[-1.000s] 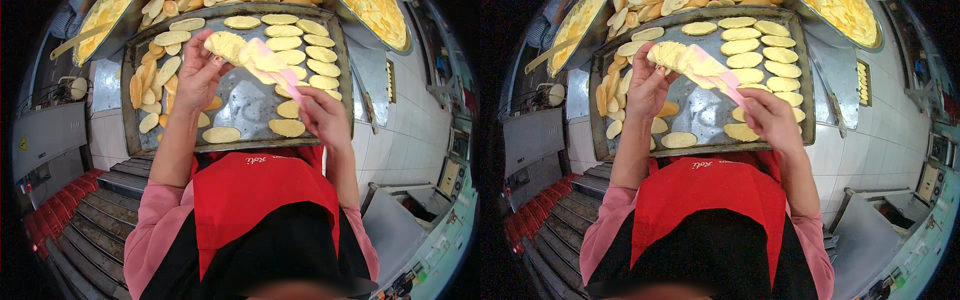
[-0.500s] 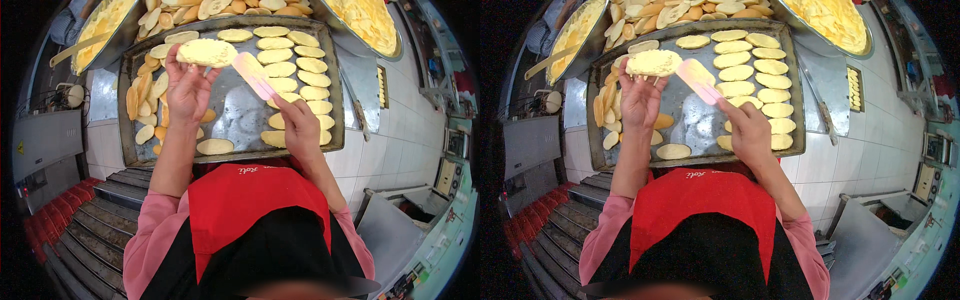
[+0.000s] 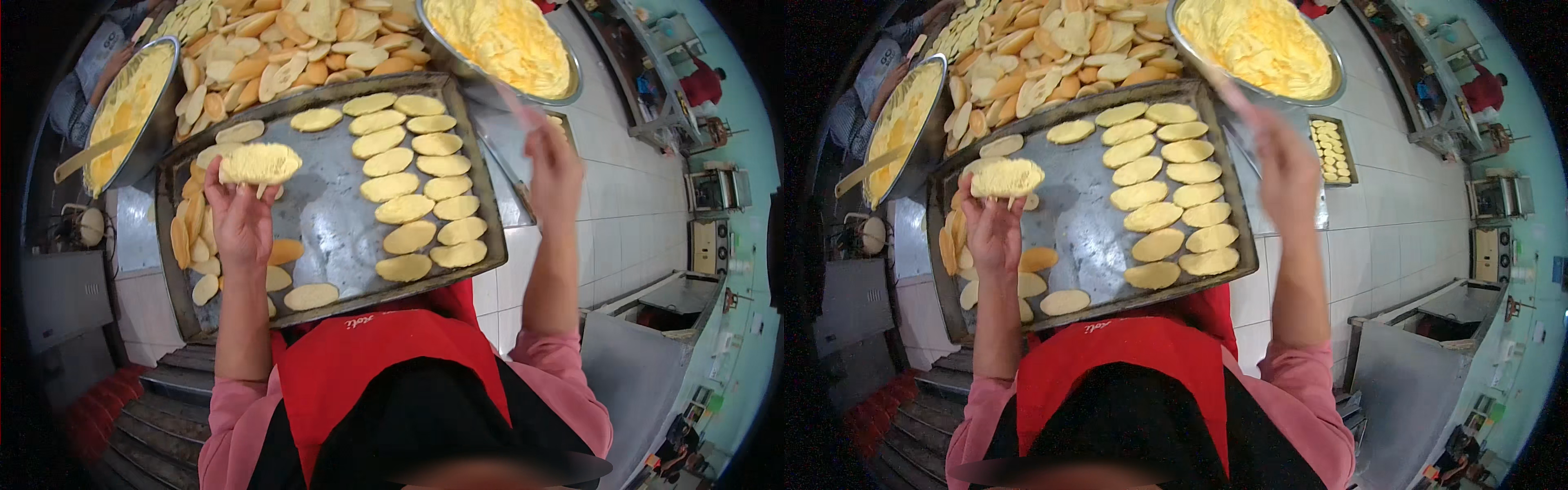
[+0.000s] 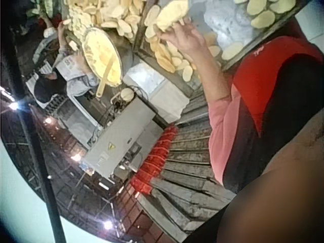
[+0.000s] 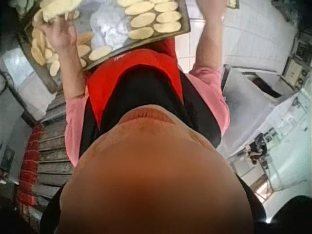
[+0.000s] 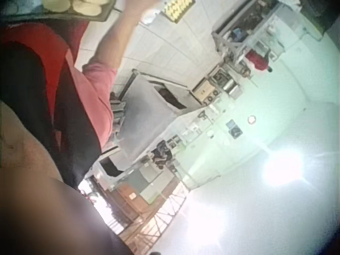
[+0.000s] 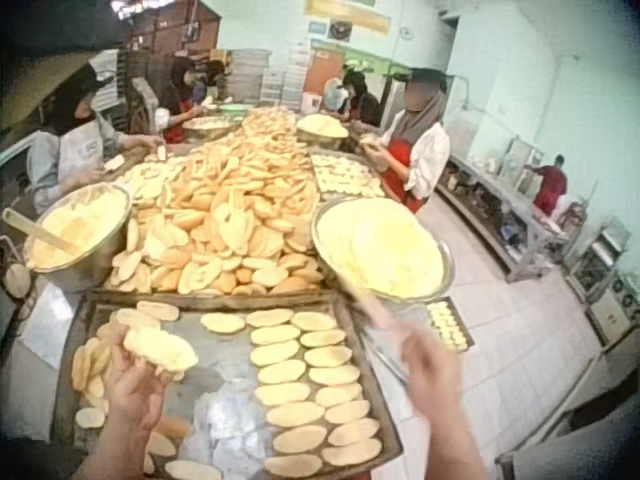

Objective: Apply butter or a similar spread to sliced pieces of bread and arrange them on a baking tray.

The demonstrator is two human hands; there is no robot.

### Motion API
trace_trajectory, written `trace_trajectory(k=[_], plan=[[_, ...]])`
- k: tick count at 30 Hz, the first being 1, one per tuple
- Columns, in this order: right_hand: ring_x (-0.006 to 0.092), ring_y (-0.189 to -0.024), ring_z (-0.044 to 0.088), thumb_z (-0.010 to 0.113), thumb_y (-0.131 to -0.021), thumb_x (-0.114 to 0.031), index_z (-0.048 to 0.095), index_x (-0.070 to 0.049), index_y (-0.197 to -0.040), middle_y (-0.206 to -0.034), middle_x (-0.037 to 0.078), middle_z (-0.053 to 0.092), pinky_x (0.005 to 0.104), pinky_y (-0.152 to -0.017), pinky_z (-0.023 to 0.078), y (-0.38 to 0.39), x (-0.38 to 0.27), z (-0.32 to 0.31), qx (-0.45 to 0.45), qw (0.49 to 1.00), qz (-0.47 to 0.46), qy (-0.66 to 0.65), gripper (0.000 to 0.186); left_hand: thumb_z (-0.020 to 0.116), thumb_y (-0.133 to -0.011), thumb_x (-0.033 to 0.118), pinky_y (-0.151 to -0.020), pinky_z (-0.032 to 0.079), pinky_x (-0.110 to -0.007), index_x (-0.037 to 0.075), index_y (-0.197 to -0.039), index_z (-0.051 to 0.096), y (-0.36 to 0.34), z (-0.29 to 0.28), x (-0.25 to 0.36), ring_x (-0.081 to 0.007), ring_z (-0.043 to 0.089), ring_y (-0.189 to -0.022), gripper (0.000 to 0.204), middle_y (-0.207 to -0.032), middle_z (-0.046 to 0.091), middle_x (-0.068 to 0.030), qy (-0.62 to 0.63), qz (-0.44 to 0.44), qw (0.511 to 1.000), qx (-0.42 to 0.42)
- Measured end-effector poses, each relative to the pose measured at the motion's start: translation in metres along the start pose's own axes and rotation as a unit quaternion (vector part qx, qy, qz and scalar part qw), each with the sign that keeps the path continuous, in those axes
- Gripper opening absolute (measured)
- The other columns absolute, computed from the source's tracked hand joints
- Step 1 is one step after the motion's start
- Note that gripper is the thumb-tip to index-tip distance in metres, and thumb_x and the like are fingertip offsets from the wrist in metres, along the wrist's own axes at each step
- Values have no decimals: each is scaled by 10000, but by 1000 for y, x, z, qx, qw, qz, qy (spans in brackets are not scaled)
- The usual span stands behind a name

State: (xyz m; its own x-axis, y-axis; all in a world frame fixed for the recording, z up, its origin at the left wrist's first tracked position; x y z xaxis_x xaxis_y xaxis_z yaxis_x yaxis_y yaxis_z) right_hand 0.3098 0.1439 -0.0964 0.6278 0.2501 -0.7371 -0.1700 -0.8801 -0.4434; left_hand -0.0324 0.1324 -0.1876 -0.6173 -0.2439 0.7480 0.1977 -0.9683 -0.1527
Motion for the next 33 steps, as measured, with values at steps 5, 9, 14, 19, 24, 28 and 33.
trace_trajectory(k=[5, 9, 14, 19, 24, 28, 33], plan=[[266, -757, 615, 476, -859, -180, 622, -131, -998, -831, 113, 635, 367, -650, 465, -110, 28, -29, 18, 948, -53, 314, 207, 466, -856, 31, -898, 421, -399, 139, -1284, 275, 8, 0, -12, -214, 441, -1122, 480, -1242, 375, -53, 5, -45, 999, 3], [270, -833, 609, 448, -858, -189, 612, -161, -1018, -890, 98, 635, 402, -690, 470, -170, 62, -7, -29, 892, -64, 446, 230, 466, -846, 24, -907, 418, -377, 139, -1276, 301, 12, 9, -16, -205, 450, -1113, 475, -1224, 391, -47, 10, -83, 996, 28], [327, -860, 571, 445, -860, -206, 608, -190, -1033, -942, 117, 618, 416, -719, 450, -194, 91, -8, -158, 853, -76, 492, 239, 460, -842, 26, -902, 423, -381, 139, -1281, 299, 12, 9, -18, -208, 460, -1101, 481, -1203, 412, -52, 23, -84, 995, 46], [127, -583, 507, 475, -882, -165, 607, -57, -1023, -650, 39, 556, 257, -525, 383, -191, 99, -60, -256, 935, 59, 239, 221, 461, -844, 53, -913, 420, -398, 141, -1296, 290, 10, 6, -31, -229, 466, -1093, 491, -1200, 426, -66, 20, -121, 991, 56], [37, -503, 366, 476, -889, -118, 539, 12, -1084, -630, -12, 476, 174, -433, 250, -141, 99, -71, -148, 953, 217, -148, 243, 452, -845, 71, -927, 402, -429, 141, -1286, 319, -6, 39, -49, -247, 462, -1098, 466, -1203, 435, -83, 78, -179, 980, 45], [58, -608, 496, 536, -844, -103, 580, -10, -1058, -745, 18, 577, 180, -518, 367, -50, 67, -19, -193, 915, 209, -285, 238, 428, -860, 74, -908, 410, -435, 145, -1291, 319, -15, 57, -57, -249, 453, -1110, 450, -1226, 433, -82, 160, -216, 962, -51], [105, -657, 492, 532, -841, -29, 627, -46, -1021, -740, 46, 556, 211, -600, 391, 50, -1, 43, -161, 978, 6, -135, 203, 418, -865, 15, -874, 438, -406, 170, -1259, 329, -15, 64, -50, -207, 464, -1102, 433, -1216, 446, -34, 112, -159, 977, -90]])
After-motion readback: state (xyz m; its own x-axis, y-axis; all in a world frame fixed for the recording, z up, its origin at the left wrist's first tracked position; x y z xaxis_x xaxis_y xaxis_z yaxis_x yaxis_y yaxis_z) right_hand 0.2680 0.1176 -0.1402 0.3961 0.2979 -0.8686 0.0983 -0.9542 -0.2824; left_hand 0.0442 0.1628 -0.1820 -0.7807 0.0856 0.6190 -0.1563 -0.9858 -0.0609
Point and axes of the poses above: each hand's wrist, its own y-axis away from the middle knuckle, its own z-axis out of the palm, x = y × z, the point moved 3 cm from there along -y, towards the middle knuckle
